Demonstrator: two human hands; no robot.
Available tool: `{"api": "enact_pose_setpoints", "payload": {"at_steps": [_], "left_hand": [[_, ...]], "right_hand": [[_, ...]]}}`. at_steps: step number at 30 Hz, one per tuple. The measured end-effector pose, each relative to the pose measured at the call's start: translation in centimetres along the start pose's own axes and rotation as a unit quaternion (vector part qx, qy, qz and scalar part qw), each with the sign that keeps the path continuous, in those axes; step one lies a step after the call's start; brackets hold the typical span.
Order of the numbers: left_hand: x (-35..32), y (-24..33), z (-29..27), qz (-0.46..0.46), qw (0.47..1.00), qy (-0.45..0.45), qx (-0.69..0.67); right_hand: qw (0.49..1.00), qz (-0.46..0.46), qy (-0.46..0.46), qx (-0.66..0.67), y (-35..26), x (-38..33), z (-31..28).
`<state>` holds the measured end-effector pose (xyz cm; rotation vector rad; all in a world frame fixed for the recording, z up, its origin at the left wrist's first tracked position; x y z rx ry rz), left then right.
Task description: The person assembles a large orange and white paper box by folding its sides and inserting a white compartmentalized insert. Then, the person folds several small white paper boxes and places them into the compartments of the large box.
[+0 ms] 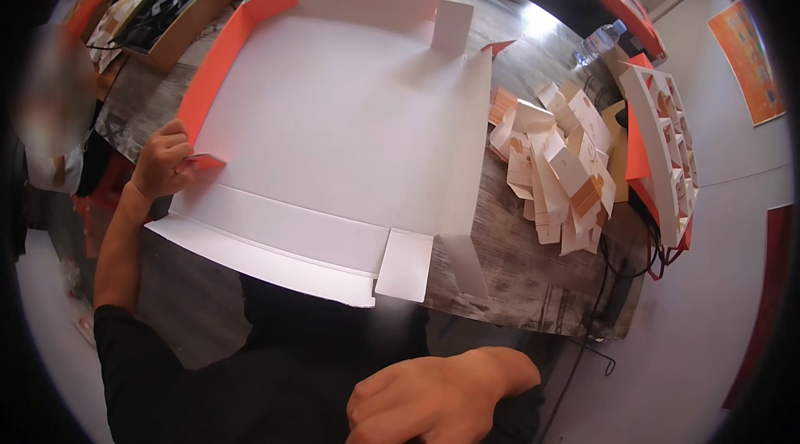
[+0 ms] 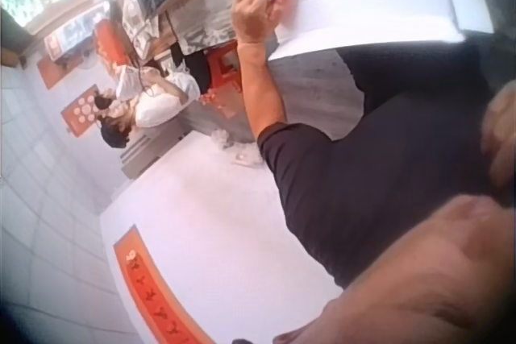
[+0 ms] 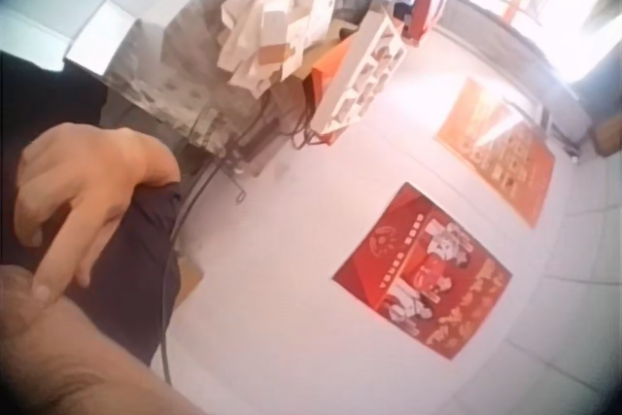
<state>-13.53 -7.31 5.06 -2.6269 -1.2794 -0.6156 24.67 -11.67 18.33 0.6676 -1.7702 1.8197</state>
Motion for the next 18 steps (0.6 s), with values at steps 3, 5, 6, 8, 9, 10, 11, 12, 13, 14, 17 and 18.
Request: {"api": "enact_pose_setpoints", "payload": {"at_steps": [3, 5, 6, 8, 9, 10, 11, 12, 13, 14, 17, 18], "left_hand": [[0.0, -0.1, 0.1, 0.0, 1.0, 0.005, -0.001], [-0.1, -0.1, 0.1, -0.004, 1.0, 0.008, -0.002], [-0.1, -0.1, 0.0, -0.002, 1.0, 0.006, 0.001], [-0.2, -0.1, 0.1, 0.0, 1.0, 0.004, 0.007], [0.7, -0.3, 0.4, 0.01, 1.0, 0.01, -0.001], [0.0, -0.3, 0.2, 0.001, 1.0, 0.005, 0.005], [-0.7, -0.3, 0.0, -0.008, 1.0, -0.001, 0.011], [0.0, -0.3, 0.0, 0.003, 1.0, 0.003, 0.008], [0.3, -0.2, -0.1, 0.01, 1.0, 0.004, 0.011], [-0.2, 0.0, -0.2, 0.009, 1.0, 0.001, 0.018], [-0.2, -0.1, -0.2, 0.005, 1.0, 0.009, 0.01], [-0.3, -0.3, -0.1, 0.002, 1.0, 0.008, 0.002]], "right_hand": [[0.994, -0.021, 0.107, -0.016, -0.2, -0.5, 0.2], [0.995, -0.019, 0.095, -0.007, 0.0, -0.9, 0.1], [0.996, -0.018, 0.085, -0.006, -0.1, -1.1, 0.2], [0.999, 0.002, 0.044, -0.014, -0.1, -1.2, -0.3], [0.999, 0.023, 0.029, -0.032, -0.7, -0.9, -0.5], [0.999, 0.044, 0.0, -0.029, -0.4, -1.0, -2.3], [0.995, 0.061, 0.032, -0.078, -0.2, -2.3, -4.2], [0.984, 0.087, 0.071, -0.14, -1.0, -3.5, -5.7], [0.955, 0.109, 0.161, -0.223, -1.2, -5.0, -8.6], [0.889, 0.141, 0.317, -0.298, -0.2, -7.2, -12.2], [0.687, 0.23, 0.609, -0.322, 1.7, -14.8, -20.3], [0.679, 0.266, 0.606, -0.317, 2.9, -16.8, -21.2]]}}
Point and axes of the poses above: each hand's wrist, its own x-axis towards the middle knuckle, its own z-axis out of the palm, y = z × x, the point moved 8 cm from there along x, towards the middle knuckle, and after that the axes turned 8 degrees about z, right-handed, at the moved point
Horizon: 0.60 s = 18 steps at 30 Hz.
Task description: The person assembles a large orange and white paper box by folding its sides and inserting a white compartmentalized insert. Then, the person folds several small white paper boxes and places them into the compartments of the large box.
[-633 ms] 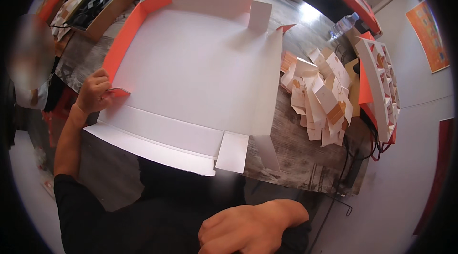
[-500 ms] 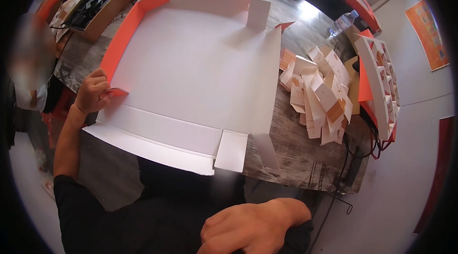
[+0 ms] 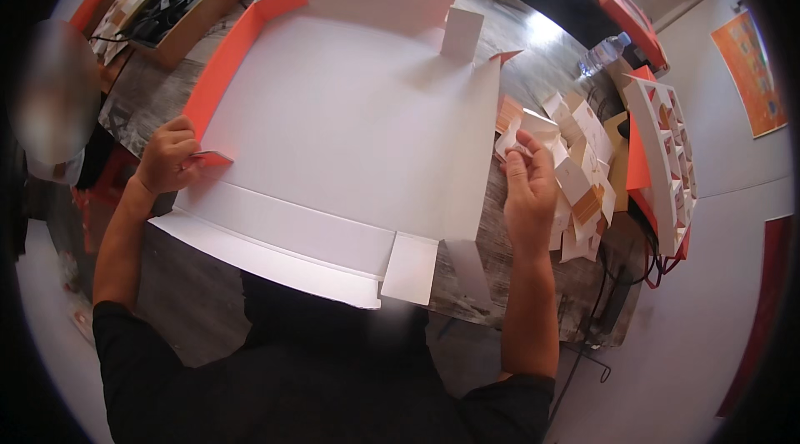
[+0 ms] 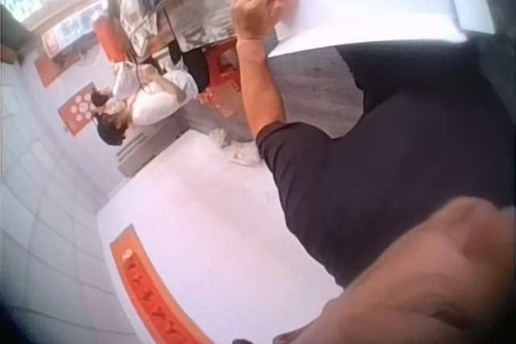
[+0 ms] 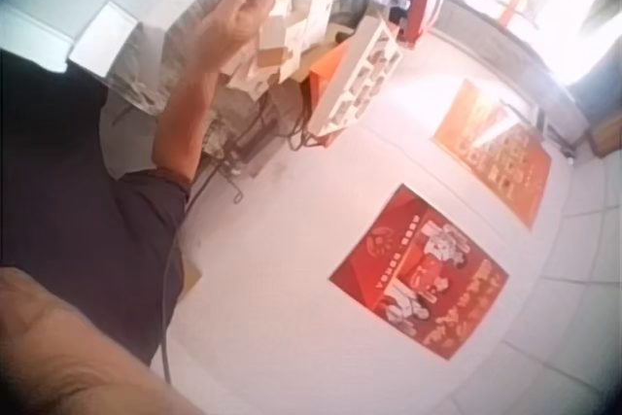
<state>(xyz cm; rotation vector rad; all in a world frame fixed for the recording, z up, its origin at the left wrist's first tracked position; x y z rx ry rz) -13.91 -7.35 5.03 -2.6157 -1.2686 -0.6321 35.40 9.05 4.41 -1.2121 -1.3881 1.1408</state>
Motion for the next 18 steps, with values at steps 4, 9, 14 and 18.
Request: {"api": "enact_pose_setpoints", "payload": {"at_steps": [4, 9, 14, 18], "left_hand": [[-0.5, -0.5, 0.6, -0.019, 1.0, -0.011, -0.018], [-0.6, -0.4, 0.5, -0.022, 0.999, -0.028, -0.013], [-0.3, -0.4, 0.8, -0.023, 0.999, -0.023, -0.013], [-0.6, -0.5, 0.9, -0.026, 0.999, -0.03, -0.012]], "right_hand": [[0.992, 0.005, -0.103, -0.075, 3.3, -0.4, 2.4], [0.877, -0.239, -0.165, -0.382, -0.6, -3.4, 7.7], [0.855, -0.213, -0.233, -0.412, 0.5, -4.7, 7.5], [0.802, -0.276, -0.289, -0.445, 0.4, -6.9, 7.7]]}}
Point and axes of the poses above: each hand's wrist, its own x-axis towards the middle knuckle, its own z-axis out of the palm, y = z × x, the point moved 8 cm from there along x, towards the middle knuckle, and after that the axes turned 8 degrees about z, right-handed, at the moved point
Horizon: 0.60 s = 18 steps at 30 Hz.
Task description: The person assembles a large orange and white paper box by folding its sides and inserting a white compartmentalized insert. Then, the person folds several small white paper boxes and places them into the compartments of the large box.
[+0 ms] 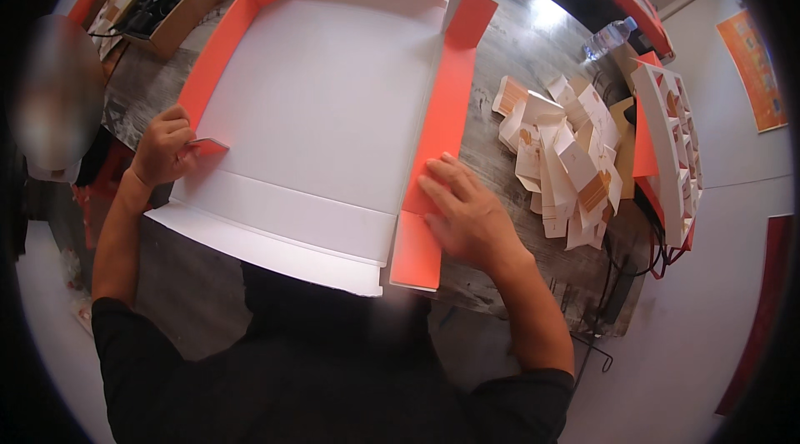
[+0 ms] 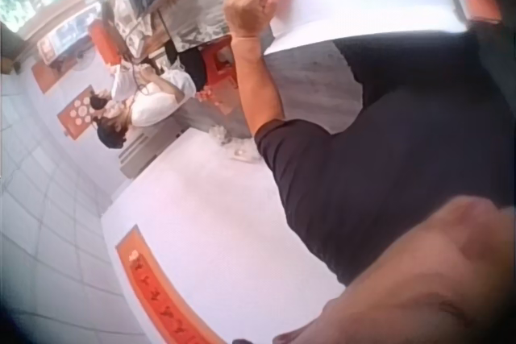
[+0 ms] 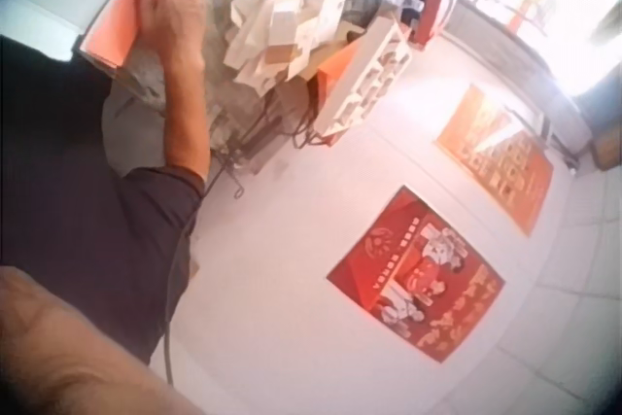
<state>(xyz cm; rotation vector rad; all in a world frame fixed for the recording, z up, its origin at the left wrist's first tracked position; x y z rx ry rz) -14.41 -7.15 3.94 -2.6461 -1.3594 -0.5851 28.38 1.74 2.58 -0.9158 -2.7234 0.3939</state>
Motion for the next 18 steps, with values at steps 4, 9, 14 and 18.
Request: {"api": "enact_pose_setpoints", "payload": {"at_steps": [4, 9, 14, 18], "left_hand": [[0.3, 0.2, -0.1, 0.003, 1.0, 0.002, -0.003], [0.4, 0.0, 0.1, 0.011, 1.0, 0.004, -0.001], [0.2, -0.1, 0.1, 0.008, 1.0, 0.004, -0.001], [0.5, 0.2, 0.2, 0.016, 1.0, 0.009, 0.002]], "right_hand": [[0.996, -0.036, -0.078, -0.033, -1.0, -1.5, 0.4], [0.994, -0.04, -0.105, 0.006, -2.6, -2.2, -0.8], [0.995, -0.069, -0.071, -0.009, -2.3, -3.0, 0.7], [0.994, -0.091, -0.034, 0.059, -2.5, -2.5, 0.2]]}}
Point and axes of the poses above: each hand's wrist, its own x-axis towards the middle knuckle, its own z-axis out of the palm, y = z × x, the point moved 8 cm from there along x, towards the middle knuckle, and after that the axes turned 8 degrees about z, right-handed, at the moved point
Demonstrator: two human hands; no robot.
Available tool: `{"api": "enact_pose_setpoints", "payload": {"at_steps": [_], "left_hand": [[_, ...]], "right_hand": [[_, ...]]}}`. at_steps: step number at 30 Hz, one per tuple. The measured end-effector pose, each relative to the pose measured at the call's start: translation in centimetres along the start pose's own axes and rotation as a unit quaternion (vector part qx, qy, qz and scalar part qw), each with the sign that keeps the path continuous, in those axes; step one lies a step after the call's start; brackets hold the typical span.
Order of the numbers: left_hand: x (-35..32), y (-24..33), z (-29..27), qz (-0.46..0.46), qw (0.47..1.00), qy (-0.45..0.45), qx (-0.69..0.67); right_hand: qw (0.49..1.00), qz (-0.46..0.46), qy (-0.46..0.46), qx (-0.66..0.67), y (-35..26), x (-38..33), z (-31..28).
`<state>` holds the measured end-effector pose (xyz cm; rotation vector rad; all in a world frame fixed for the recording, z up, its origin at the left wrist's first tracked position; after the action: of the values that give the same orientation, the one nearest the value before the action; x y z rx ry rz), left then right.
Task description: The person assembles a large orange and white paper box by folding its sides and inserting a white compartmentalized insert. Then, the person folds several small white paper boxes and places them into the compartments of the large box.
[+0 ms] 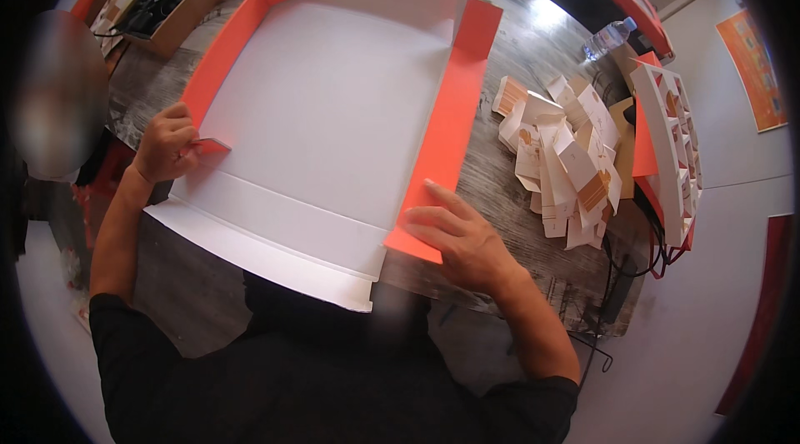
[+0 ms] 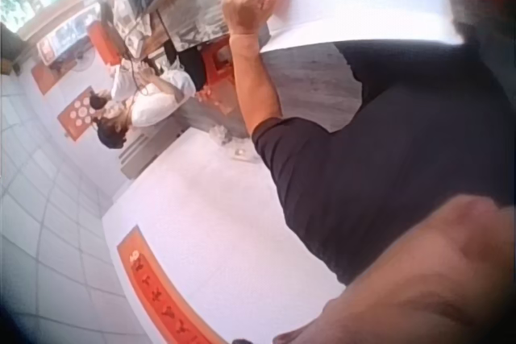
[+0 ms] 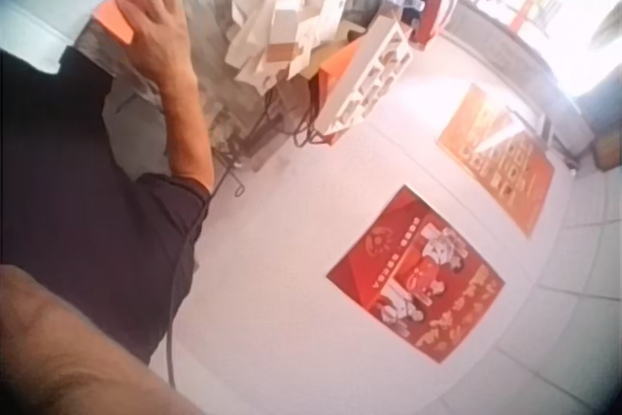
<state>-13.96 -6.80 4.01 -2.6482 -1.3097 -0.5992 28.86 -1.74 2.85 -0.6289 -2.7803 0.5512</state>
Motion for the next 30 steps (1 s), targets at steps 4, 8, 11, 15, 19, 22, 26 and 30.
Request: {"api": "enact_pose_setpoints", "payload": {"at_steps": [4, 8, 11, 15, 19, 22, 26, 30], "left_hand": [[0.4, 0.2, 0.2, 0.002, 1.0, -0.002, -0.002], [1.4, 1.4, -0.2, 0.029, 0.999, 0.002, 0.021], [1.4, 1.5, -0.1, 0.005, 0.999, -0.032, 0.026], [1.8, 2.3, -0.3, 0.011, 0.998, -0.047, 0.042], [1.5, 2.4, -0.2, 0.003, 0.997, -0.067, 0.033], [0.9, 2.1, 0.1, -0.001, 0.997, -0.073, 0.018], [0.9, 2.2, 0.3, -0.004, 0.998, -0.058, -0.004], [0.9, 2.7, 0.1, 0.0, 0.999, -0.043, 0.006]], "right_hand": [[0.987, 0.065, 0.076, 0.127, -0.1, 1.4, 0.4], [0.995, 0.077, 0.063, 0.008, -1.9, 3.6, 0.4], [0.995, 0.059, 0.018, -0.084, -3.7, 5.2, 0.6], [0.991, 0.051, 0.021, -0.119, -4.1, 6.0, 0.9], [0.99, 0.043, 0.062, -0.115, -3.6, 5.3, 1.0], [0.986, 0.017, 0.107, -0.124, -3.4, 4.8, 1.3], [0.981, 0.019, 0.105, -0.161, -4.3, 4.7, 1.1], [0.974, 0.049, 0.085, -0.205, -5.4, 4.5, 0.5]]}}
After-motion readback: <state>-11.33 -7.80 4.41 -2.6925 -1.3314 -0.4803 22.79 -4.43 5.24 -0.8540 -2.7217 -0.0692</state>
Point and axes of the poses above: each hand's wrist, its own x-axis towards the middle knuckle, its own z-axis out of the palm, y = z × x, the point moved 8 cm from there along x, towards the middle knuckle, and after that the axes turned 8 degrees about z, right-handed, at the moved point
